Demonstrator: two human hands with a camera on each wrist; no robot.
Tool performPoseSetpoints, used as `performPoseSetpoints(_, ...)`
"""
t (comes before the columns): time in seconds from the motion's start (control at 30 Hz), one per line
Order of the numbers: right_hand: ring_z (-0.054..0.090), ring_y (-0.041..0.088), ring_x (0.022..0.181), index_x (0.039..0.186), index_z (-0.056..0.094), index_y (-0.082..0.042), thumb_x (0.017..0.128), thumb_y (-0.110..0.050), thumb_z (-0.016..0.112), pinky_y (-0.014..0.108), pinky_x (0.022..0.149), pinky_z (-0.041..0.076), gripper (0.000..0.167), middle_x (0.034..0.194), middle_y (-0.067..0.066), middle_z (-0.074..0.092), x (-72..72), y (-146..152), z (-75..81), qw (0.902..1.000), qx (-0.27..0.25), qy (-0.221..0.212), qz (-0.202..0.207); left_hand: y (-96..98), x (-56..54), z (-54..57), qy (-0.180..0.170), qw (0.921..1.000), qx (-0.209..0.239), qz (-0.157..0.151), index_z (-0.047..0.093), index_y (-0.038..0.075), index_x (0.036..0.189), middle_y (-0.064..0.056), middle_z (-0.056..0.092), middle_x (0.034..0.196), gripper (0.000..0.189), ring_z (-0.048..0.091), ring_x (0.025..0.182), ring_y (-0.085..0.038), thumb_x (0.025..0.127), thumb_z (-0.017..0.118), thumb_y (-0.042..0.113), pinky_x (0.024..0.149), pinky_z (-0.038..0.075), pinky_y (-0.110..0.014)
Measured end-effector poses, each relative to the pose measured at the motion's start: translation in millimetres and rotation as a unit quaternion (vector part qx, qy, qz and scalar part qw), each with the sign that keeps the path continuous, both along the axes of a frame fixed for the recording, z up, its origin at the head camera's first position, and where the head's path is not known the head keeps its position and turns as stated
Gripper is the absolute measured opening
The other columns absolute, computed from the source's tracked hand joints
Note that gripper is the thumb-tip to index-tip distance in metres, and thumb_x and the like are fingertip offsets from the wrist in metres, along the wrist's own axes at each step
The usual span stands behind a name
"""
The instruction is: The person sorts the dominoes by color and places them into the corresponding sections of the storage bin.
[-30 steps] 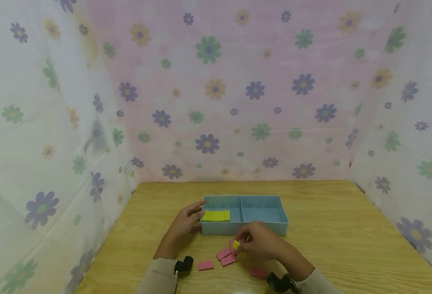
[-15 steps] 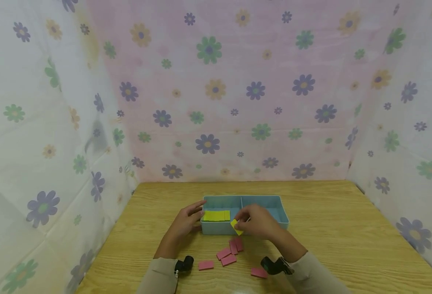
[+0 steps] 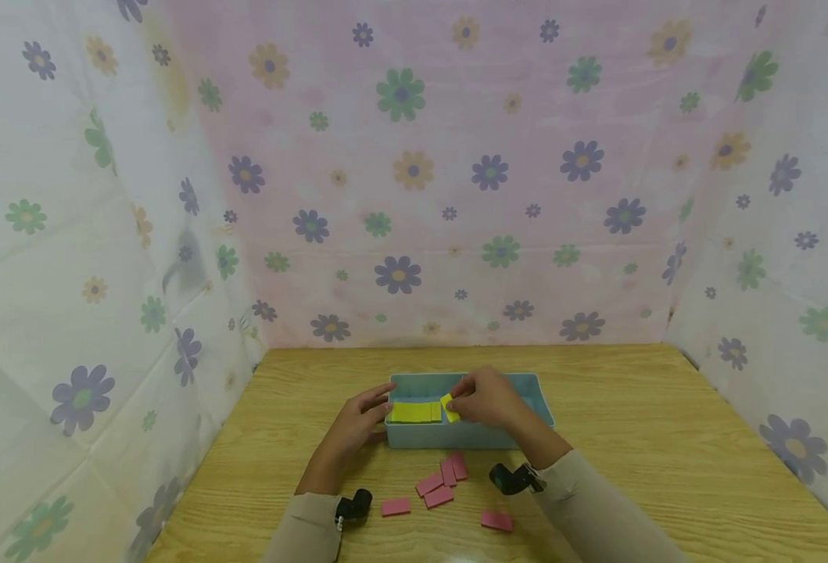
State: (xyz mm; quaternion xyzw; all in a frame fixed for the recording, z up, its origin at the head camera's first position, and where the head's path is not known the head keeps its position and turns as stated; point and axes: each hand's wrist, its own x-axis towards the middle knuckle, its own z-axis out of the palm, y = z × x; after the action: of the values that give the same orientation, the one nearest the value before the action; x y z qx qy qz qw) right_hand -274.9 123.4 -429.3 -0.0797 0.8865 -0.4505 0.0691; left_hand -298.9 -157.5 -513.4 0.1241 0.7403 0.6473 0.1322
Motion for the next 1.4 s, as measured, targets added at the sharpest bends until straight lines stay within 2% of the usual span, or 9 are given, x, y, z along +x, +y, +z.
performPoseSetpoints(0.17, 0.076, 0.03, 0.081, 0.101, 0.079, -0.003, 0.09, -0.014, 0.081, 0.043, 0.072, 0.064, 0.016, 0.085, 0.005, 0.076, -12.8, -0.5, 4.8, 0.9996, 0.013, 0.007, -0.023, 0.3, -1.4, -1.0, -0.001, 1.0, -0.003, 0.001, 0.045, 0.022, 0.158, -0.024, 0.034, 0.164, 0.048, 0.048, 0.142, -0.045, 0.11, 0.052, 0.02, 0.099, 0.057, -0.054)
performPoseSetpoints(0.43, 0.077, 0.029, 0.082, 0.098, 0.079, -0.002, 0.09, -0.014, 0.081, 0.041, 0.074, 0.065, 0.014, 0.081, 0.007, 0.076, -29.2, -4.1, 11.9, 0.9988, 0.024, -0.023, -0.035, 0.0, -1.3, -0.7, -0.002, 1.0, -0.002, 0.001, 0.045, 0.022, 0.159, -0.025, 0.034, 0.164, 0.049, 0.048, 0.142, -0.045, 0.11, 0.053, 0.022, 0.1, 0.056, -0.056)
performPoseSetpoints(0.73, 0.077, 0.026, 0.072, 0.091, 0.081, 0.001, 0.086, -0.007, 0.083, 0.035, 0.065, 0.064, 0.01, 0.076, 0.01, 0.077, -41.2, -9.9, 16.7, 0.998, 0.033, -0.027, -0.045, 0.2, -2.4, -0.4, 0.001, 1.0, 0.005, -0.002, 0.044, 0.02, 0.159, -0.026, 0.034, 0.164, 0.05, 0.047, 0.142, -0.047, 0.11, 0.053, 0.021, 0.1, 0.055, -0.057)
performPoseSetpoints(0.9, 0.075, 0.024, 0.066, 0.08, 0.081, -0.001, 0.084, -0.006, 0.084, 0.038, 0.066, 0.065, 0.007, 0.071, 0.008, 0.076, -47.1, -15.1, 18.1, 0.9961, 0.065, -0.033, -0.049, 0.0, -2.3, -1.4, 0.002, 1.0, 0.002, -0.002, 0.044, 0.021, 0.159, -0.025, 0.034, 0.164, 0.049, 0.048, 0.142, -0.046, 0.11, 0.052, 0.021, 0.099, 0.056, -0.056)
performPoseSetpoints(1.03, 0.075, 0.027, 0.064, 0.071, 0.079, -0.003, 0.083, -0.005, 0.084, 0.039, 0.065, 0.064, 0.014, 0.065, 0.008, 0.074, -53.7, -20.1, 16.8, 0.9923, 0.1, -0.043, -0.059, 0.0, -3.2, -2.0, 0.001, 1.0, 0.001, -0.002, 0.044, 0.022, 0.159, -0.025, 0.034, 0.164, 0.05, 0.048, 0.142, -0.046, 0.11, 0.053, 0.022, 0.099, 0.056, -0.056)
performPoseSetpoints(1.2, 0.076, 0.027, 0.065, 0.068, 0.078, -0.004, 0.082, -0.005, 0.085, 0.037, 0.063, 0.064, 0.015, 0.064, 0.008, 0.074, -60.8, -26.8, 12.8, 0.9859, 0.145, -0.057, -0.063, -0.5, -4.0, -2.9, 0.0, 1.0, -0.001, 0.0, 0.044, 0.022, 0.159, -0.025, 0.034, 0.164, 0.05, 0.048, 0.142, -0.045, 0.11, 0.053, 0.022, 0.1, 0.056, -0.056)
performPoseSetpoints(1.4, 0.073, 0.023, 0.058, 0.07, 0.076, -0.004, 0.081, -0.005, 0.086, 0.037, 0.062, 0.064, 0.015, 0.062, 0.008, 0.073, -61.1, -33.8, 9.0, 0.9815, 0.175, -0.049, -0.062, -0.3, -4.1, -3.3, 0.004, 1.0, -0.005, -0.001, 0.045, 0.023, 0.159, -0.026, 0.034, 0.164, 0.049, 0.049, 0.141, -0.046, 0.11, 0.052, 0.021, 0.099, 0.056, -0.057)
